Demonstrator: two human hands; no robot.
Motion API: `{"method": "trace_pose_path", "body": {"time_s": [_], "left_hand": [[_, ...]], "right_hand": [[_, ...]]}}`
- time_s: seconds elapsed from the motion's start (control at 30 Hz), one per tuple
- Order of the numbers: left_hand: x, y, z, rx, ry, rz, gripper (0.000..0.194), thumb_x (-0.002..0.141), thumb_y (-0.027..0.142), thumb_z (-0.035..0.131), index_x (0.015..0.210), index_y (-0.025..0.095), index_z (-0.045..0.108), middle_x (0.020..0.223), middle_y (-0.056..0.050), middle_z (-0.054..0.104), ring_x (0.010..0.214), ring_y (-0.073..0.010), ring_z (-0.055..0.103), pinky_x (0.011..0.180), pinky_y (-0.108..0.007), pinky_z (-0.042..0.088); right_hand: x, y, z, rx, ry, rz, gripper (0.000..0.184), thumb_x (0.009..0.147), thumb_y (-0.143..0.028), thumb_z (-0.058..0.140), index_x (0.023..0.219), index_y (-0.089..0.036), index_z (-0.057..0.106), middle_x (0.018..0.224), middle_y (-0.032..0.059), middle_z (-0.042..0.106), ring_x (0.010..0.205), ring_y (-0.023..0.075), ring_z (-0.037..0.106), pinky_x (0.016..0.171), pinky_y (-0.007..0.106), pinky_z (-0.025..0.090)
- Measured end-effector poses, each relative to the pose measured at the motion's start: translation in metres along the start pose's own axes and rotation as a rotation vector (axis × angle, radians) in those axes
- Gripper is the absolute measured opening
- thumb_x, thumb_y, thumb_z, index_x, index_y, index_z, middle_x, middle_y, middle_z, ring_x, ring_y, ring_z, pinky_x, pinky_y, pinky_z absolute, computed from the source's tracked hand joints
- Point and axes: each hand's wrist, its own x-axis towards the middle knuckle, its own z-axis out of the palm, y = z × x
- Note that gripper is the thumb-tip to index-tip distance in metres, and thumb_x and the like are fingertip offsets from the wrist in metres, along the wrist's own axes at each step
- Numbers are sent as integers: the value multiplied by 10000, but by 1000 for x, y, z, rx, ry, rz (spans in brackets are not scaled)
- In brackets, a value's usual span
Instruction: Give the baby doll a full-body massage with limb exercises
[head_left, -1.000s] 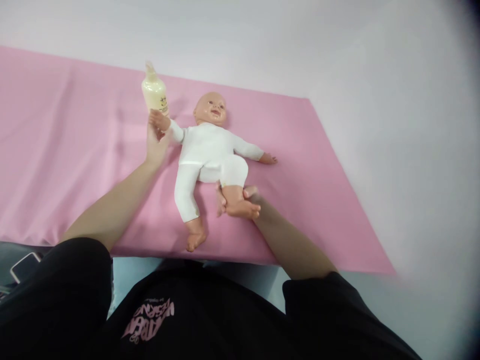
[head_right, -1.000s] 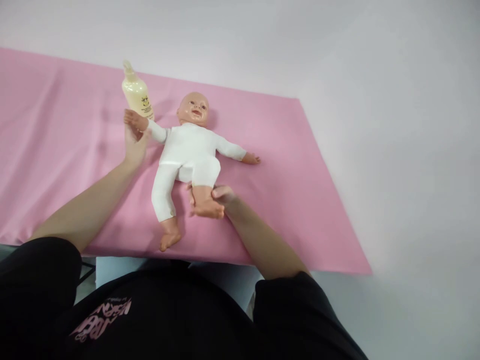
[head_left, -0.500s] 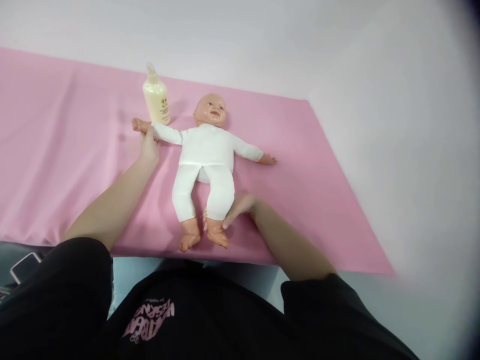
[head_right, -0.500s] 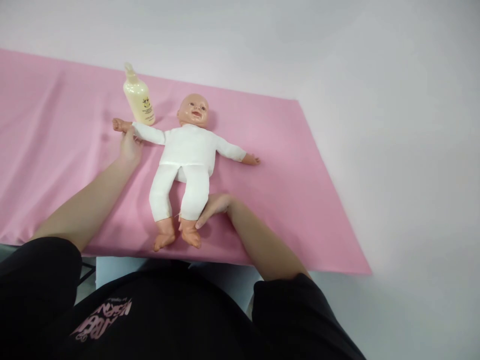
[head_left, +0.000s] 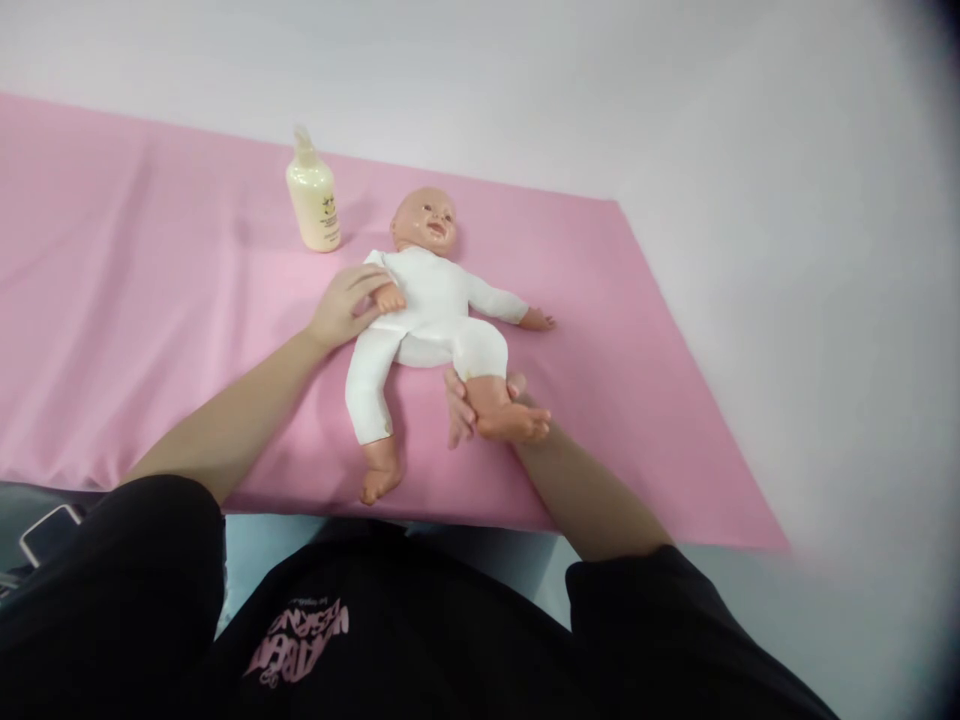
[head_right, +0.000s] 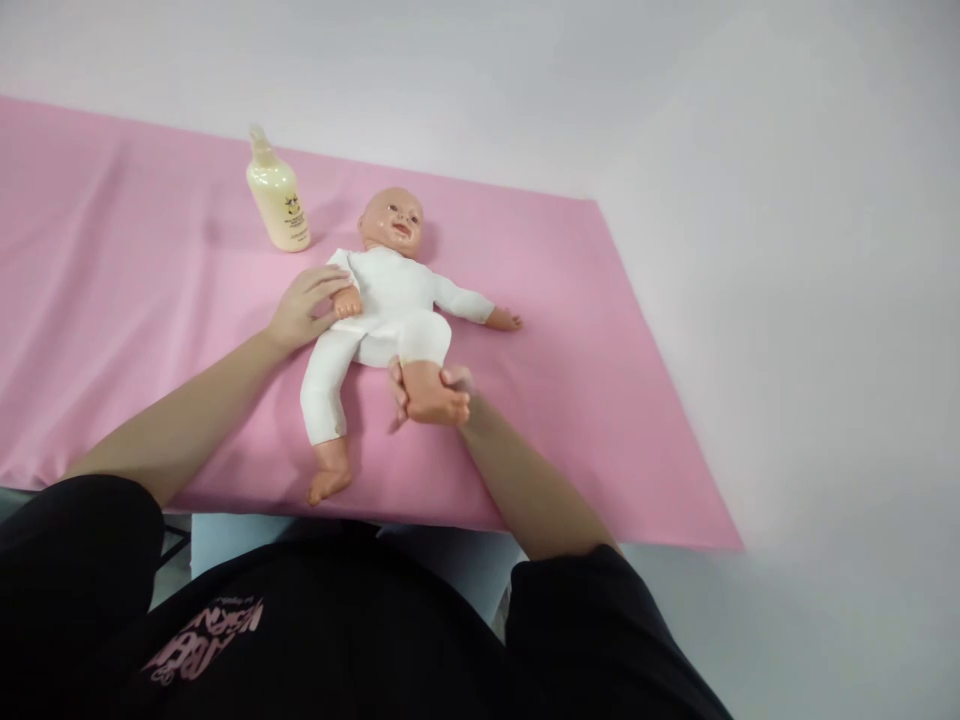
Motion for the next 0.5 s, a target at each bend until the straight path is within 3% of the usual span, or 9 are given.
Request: {"method": "trace_pose_path", "body": {"time_s": [0.1, 0.17, 0.23, 0.37, 0.5], "left_hand": [[3, 10, -2, 82, -103, 55, 526, 1006, 647, 552, 1315, 247, 700, 1359, -151, 704, 1362, -358, 612, 1167, -606, 454], [5, 10, -3, 112, -113, 72, 491, 1024, 605, 534, 1320, 252, 705, 1366, -150, 705, 1375, -358, 606, 1162, -610, 455], [5, 10, -4, 126, -115, 91, 470, 1037, 577, 516, 1324, 253, 702, 1377, -152, 701, 1375, -353, 607, 1161, -608, 455], [3, 15, -3, 95, -91, 54, 496, 1018, 615, 540, 1311, 242, 684, 1364, -153, 703, 1341, -345, 621, 1168, -592, 455], [2, 7, -2, 5, 137, -147, 679, 972, 777, 528, 1363, 226, 603, 1359, -136, 686, 1335, -316, 614, 1155, -536, 471]], "right_hand": [[5, -7, 6, -19, 392, -190, 446, 850, -446, 800, 1157, -170, 632, 970, 37, 768, 854, 177, 767, 837, 386, 695], [9, -11, 12, -22, 656, -219, 340, 920, -420, 694, 1145, -174, 628, 926, 14, 742, 795, 135, 731, 735, 279, 674], [11, -13, 16, -21, 786, -204, 278, 978, -408, 593, 1128, -176, 625, 885, 3, 716, 746, 116, 704, 662, 228, 642], [11, -13, 15, -55, 815, -186, 299, 1004, -438, 538, 1134, -176, 603, 879, -1, 700, 724, 111, 695, 667, 235, 634], [4, -6, 12, -143, 671, -142, 436, 887, -504, 708, 1146, -168, 605, 908, 20, 730, 744, 160, 736, 657, 295, 646]]}}
